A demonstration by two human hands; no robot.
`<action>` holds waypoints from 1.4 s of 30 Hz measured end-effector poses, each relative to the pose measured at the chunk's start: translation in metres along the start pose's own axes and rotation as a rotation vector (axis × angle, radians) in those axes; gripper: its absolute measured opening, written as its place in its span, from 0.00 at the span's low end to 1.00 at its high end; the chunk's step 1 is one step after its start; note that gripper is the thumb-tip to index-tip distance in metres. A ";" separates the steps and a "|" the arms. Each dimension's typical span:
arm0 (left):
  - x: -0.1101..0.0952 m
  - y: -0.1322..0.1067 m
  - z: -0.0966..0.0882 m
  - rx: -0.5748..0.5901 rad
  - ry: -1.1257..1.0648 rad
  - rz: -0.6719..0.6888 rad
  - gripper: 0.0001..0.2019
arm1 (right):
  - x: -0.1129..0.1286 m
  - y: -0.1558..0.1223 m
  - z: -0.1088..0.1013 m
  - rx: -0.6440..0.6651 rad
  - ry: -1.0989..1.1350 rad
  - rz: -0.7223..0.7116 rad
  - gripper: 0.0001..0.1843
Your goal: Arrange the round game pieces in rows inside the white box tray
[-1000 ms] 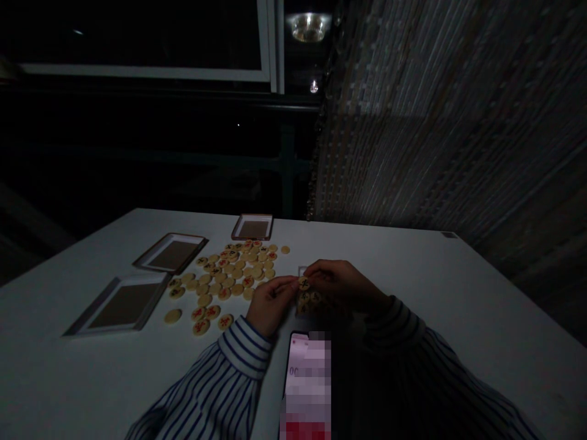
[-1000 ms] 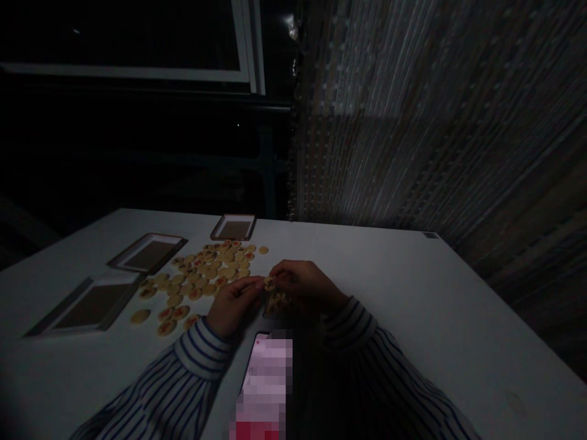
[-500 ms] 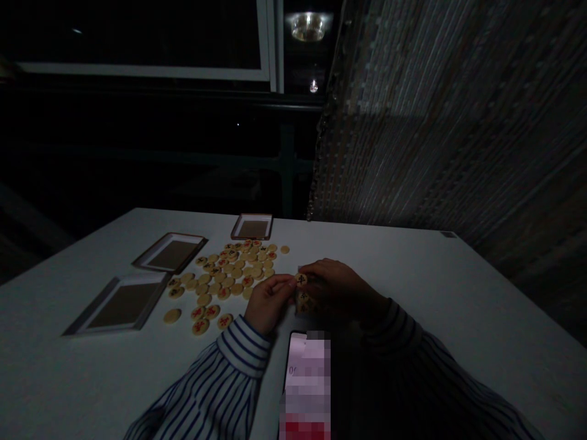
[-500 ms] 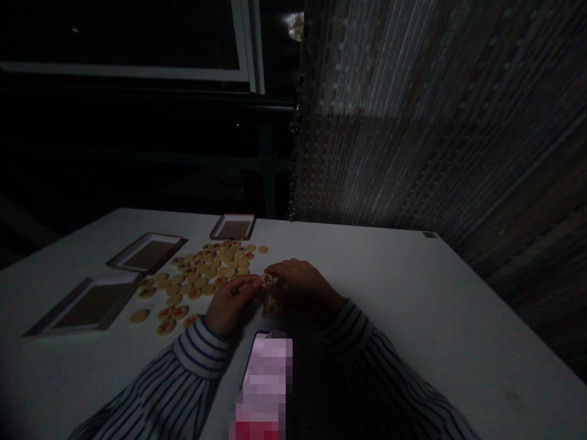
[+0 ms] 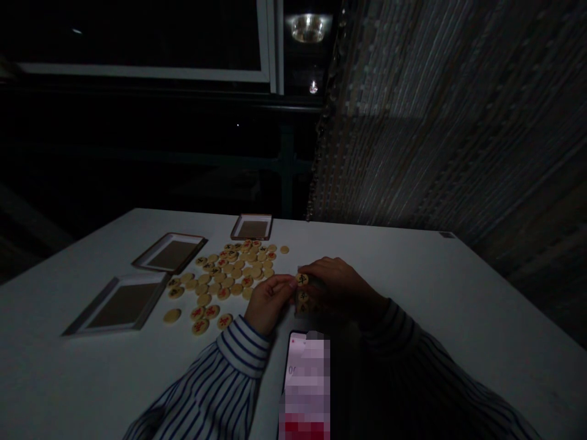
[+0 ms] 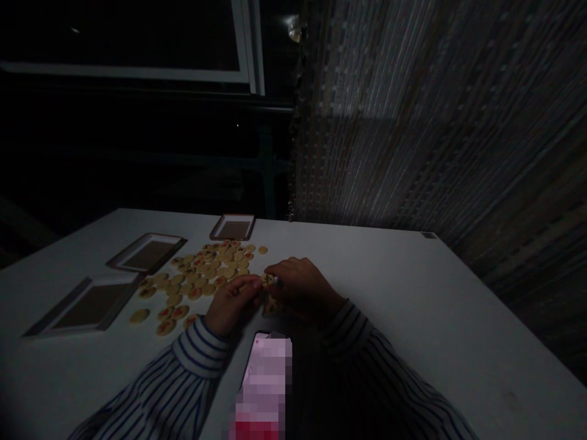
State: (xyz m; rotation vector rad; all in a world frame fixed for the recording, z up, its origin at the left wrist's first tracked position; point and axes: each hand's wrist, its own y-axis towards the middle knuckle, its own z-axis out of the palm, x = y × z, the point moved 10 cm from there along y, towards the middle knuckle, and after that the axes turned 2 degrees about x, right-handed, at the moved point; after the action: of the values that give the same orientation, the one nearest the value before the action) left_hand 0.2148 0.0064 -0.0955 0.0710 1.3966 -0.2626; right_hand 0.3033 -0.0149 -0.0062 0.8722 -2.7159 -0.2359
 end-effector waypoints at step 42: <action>-0.025 -0.010 0.013 -0.014 0.924 0.491 0.11 | -0.071 -0.026 0.007 0.262 -0.267 0.197 0.14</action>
State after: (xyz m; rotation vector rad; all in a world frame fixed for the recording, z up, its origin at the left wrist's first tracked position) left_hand 0.2213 -0.0020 -0.0681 0.5727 2.2303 0.2314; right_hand 0.3699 0.0067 -0.0341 0.6701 -3.1091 0.0502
